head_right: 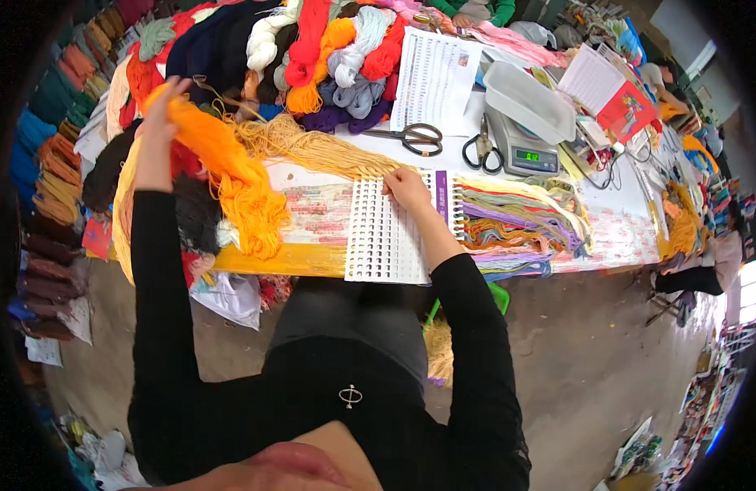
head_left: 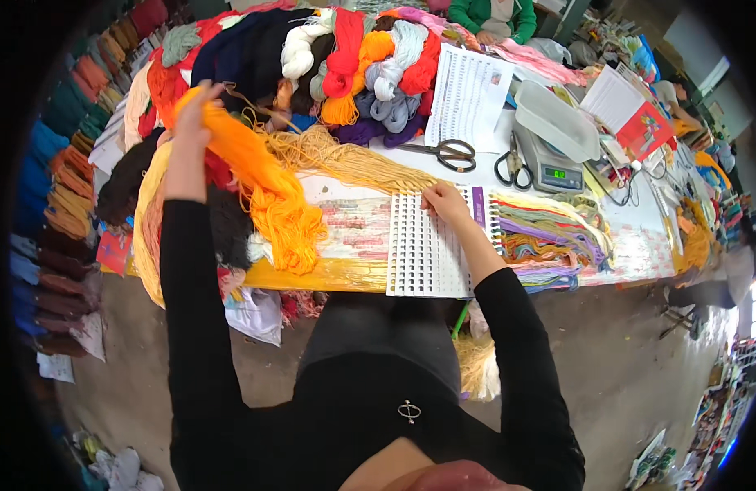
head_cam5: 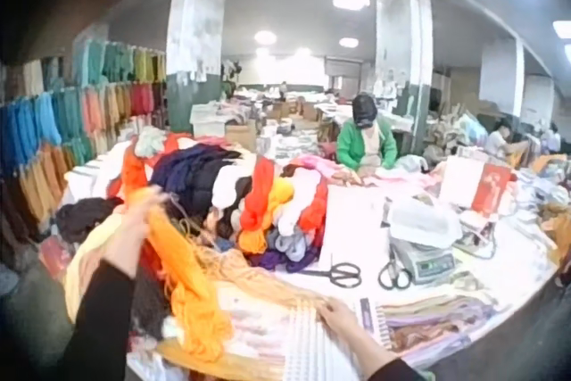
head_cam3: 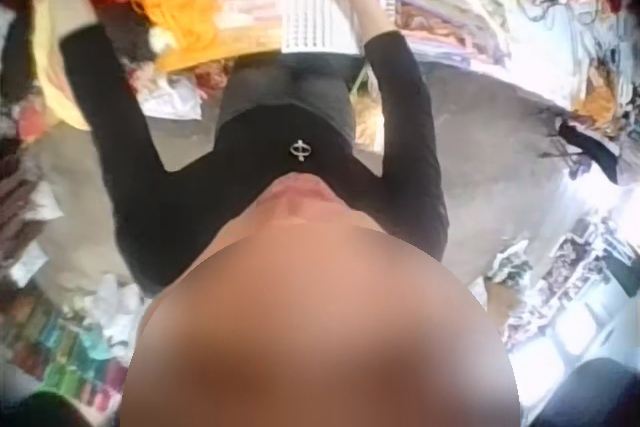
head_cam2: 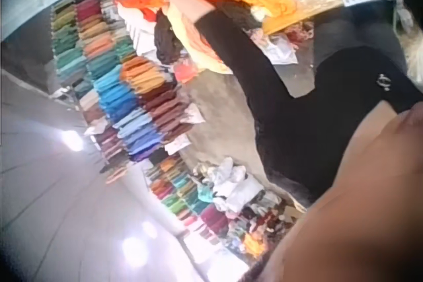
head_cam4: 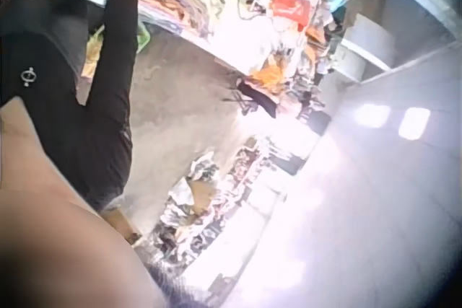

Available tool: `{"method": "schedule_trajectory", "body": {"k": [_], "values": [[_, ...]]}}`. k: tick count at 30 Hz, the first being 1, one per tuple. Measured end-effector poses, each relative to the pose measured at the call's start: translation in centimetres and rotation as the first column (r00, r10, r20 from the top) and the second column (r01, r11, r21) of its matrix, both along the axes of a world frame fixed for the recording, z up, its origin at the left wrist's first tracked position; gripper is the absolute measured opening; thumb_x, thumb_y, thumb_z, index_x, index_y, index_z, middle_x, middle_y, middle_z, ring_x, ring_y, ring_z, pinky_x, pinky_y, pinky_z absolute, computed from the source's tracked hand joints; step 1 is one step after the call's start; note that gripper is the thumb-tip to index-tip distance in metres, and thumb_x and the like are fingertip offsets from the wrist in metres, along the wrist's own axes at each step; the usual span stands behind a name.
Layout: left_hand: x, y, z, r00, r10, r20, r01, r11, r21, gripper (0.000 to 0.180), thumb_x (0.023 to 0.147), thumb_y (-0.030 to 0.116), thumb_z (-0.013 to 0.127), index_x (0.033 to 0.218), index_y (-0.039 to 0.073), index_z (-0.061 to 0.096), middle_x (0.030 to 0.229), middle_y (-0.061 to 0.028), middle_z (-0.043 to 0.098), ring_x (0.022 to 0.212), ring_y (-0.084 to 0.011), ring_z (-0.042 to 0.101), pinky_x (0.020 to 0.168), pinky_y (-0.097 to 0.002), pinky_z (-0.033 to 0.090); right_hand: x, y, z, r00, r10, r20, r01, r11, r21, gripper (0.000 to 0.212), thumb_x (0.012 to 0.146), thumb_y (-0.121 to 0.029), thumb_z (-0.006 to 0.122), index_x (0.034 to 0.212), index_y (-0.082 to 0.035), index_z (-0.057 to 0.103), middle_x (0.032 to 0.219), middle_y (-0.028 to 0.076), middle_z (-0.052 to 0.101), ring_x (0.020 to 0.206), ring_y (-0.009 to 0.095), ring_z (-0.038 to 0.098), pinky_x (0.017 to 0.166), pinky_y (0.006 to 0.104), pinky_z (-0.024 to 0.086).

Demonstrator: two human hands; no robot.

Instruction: Sorting bundles of colored yarn and attaching them to a reference sample card.

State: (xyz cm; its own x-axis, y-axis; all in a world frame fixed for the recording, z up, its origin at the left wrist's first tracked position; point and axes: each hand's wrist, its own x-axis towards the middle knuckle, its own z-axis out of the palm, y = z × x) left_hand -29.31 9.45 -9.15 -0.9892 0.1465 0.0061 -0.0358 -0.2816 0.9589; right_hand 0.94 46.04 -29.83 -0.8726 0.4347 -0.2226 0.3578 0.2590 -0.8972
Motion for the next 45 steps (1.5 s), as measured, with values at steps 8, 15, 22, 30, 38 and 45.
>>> {"method": "schedule_trajectory", "body": {"k": [8, 15, 22, 30, 38, 45], "values": [[19.7, 3.4, -2.1, 0.869, -0.443, -0.218, 0.492, 0.733, 0.47, 0.032, 0.09, 0.026, 0.044, 0.109, 0.004, 0.056, 0.088, -0.0041, 0.055, 0.062, -0.0069, 0.046, 0.057, -0.0199, 0.04, -0.3, 0.0, 1.2, 1.0, 0.024, 0.006, -0.025, 0.999, 0.039, 0.021, 0.085, -0.019, 0.052, 0.075, -0.002, 0.059, 0.067, 0.002, 0.061, 0.057, 0.007, 0.053, 0.053, 0.0208, 0.043], [19.2, 16.6, -21.2, 0.722, -0.62, 0.306, 0.537, 0.782, 0.316, 0.036, 0.09, 0.028, 0.048, 0.113, 0.0, 0.054, 0.115, -0.0082, 0.055, 0.106, -0.0177, 0.05, 0.094, -0.0303, 0.037, 0.0, 0.1, -0.3, 0.998, -0.042, 0.035, 0.038, 0.992, 0.119, 0.025, 0.079, -0.03, 0.053, 0.077, -0.008, 0.065, 0.066, 0.0, 0.065, 0.059, 0.011, 0.06, 0.058, 0.0271, 0.046], [7.9, 9.3, -20.8, 0.879, -0.225, 0.421, 0.211, 0.974, 0.079, 0.042, 0.091, 0.035, 0.046, 0.118, 0.003, 0.051, 0.113, -0.0092, 0.054, 0.106, -0.0216, 0.048, 0.09, -0.0365, 0.039, 0.1, 0.1, -0.1, 0.999, -0.038, 0.036, 0.029, 0.978, 0.208, 0.025, 0.078, -0.031, 0.052, 0.075, -0.011, 0.067, 0.064, 0.002, 0.064, 0.059, 0.015, 0.06, 0.057, 0.0288, 0.046], [21.7, 10.6, -12.7, 0.879, -0.362, 0.31, 0.339, 0.932, 0.128, 0.051, 0.091, 0.045, 0.041, 0.121, 0.004, 0.046, 0.113, -0.0069, 0.052, 0.102, -0.0187, 0.049, 0.087, -0.0324, 0.041, 1.3, -3.2, 4.0, 0.902, -0.234, -0.364, 0.185, 0.969, -0.164, 0.019, 0.082, -0.016, 0.057, 0.086, 0.002, 0.06, 0.068, 0.005, 0.059, 0.056, 0.01, 0.053, 0.053, 0.0233, 0.044], [27.7, 14.9, -12.5, 0.561, -0.813, 0.156, 0.699, 0.566, 0.438, 0.042, 0.096, 0.034, 0.034, 0.12, 0.004, 0.049, 0.111, -0.0046, 0.054, 0.094, -0.0106, 0.051, 0.072, -0.0226, 0.044, 5.7, -10.5, 8.2, 0.903, -0.017, -0.429, -0.108, 0.958, -0.267, 0.014, 0.087, -0.011, 0.052, 0.085, 0.002, 0.057, 0.074, 0.004, 0.058, 0.061, 0.009, 0.053, 0.056, 0.0214, 0.044], [28.5, 15.6, -11.2, 0.726, -0.574, 0.379, 0.356, 0.785, 0.506, 0.044, 0.094, 0.038, 0.036, 0.109, 0.0, 0.053, 0.095, -0.0104, 0.057, 0.078, -0.0173, 0.054, 0.063, -0.027, 0.045, 7.6, -9.2, 9.1, 0.882, -0.084, -0.463, -0.125, 0.907, -0.403, 0.015, 0.089, -0.018, 0.051, 0.093, -0.005, 0.058, 0.088, 0.001, 0.06, 0.085, 0.008, 0.051, 0.073, 0.0214, 0.038]]}}
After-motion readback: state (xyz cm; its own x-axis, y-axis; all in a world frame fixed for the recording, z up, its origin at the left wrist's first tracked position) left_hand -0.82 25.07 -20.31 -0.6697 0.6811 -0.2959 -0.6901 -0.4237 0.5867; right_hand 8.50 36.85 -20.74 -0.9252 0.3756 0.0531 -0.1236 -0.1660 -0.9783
